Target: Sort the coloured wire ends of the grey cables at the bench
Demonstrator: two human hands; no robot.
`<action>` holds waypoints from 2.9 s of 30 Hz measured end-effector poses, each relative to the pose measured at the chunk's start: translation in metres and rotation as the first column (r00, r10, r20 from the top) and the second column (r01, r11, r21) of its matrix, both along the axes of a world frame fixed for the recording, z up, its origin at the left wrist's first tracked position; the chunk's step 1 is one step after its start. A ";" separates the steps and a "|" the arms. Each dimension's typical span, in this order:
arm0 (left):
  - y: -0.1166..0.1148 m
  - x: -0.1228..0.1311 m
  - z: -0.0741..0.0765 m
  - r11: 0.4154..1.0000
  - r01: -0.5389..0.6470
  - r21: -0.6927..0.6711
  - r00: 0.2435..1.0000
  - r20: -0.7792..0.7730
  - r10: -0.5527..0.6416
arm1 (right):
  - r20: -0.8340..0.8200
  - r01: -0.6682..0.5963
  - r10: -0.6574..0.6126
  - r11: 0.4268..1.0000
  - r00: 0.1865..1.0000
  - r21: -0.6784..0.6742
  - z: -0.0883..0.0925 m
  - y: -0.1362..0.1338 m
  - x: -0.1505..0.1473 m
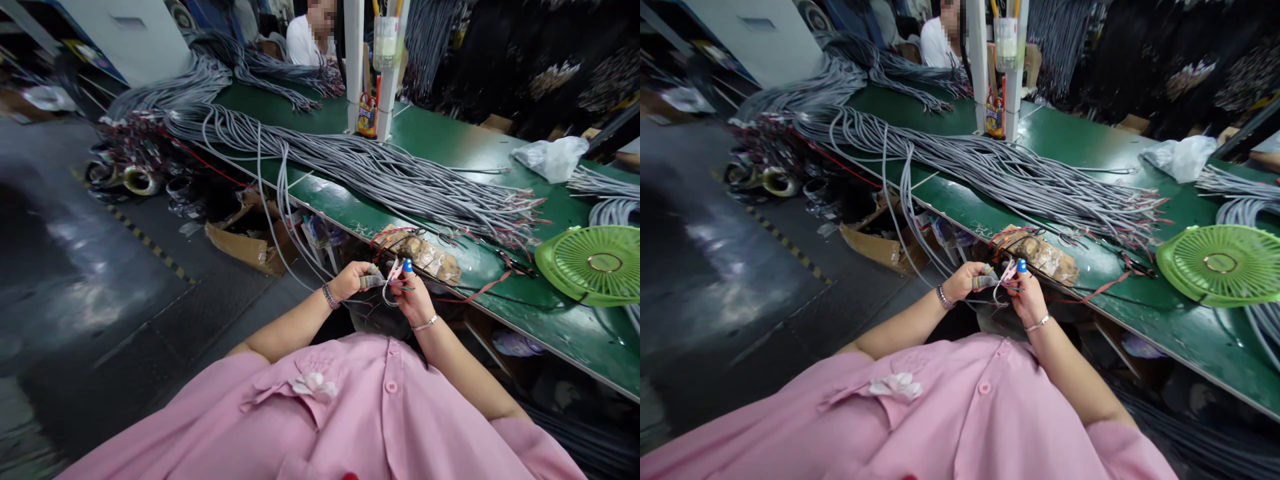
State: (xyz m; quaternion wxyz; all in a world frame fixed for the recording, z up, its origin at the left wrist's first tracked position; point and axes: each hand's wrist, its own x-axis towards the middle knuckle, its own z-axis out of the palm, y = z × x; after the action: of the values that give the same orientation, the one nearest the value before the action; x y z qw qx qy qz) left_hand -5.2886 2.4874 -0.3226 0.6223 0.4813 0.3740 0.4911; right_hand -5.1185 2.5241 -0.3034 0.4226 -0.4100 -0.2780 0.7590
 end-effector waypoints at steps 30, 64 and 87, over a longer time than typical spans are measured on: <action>-0.050 -0.027 0.007 0.988 0.153 0.030 0.978 -0.145 -0.147 | 0.004 -0.458 0.460 0.885 0.888 -0.082 -0.014 -0.034 0.042; 0.003 -0.005 0.006 0.999 -0.010 -0.048 0.999 0.044 0.012 | 0.169 -0.046 0.010 0.977 0.986 0.208 -0.007 -0.004 0.007; -0.018 -0.013 -0.001 0.987 0.154 -0.048 0.988 0.016 -0.154 | -0.068 -0.121 0.118 0.992 0.991 -0.038 -0.019 -0.011 0.016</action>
State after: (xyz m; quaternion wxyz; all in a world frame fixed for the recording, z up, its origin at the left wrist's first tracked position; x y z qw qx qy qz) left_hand -5.3015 2.4697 -0.3232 0.6722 0.4904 0.3436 0.4353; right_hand -5.1021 2.5130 -0.3223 0.3765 -0.3764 -0.2720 0.8016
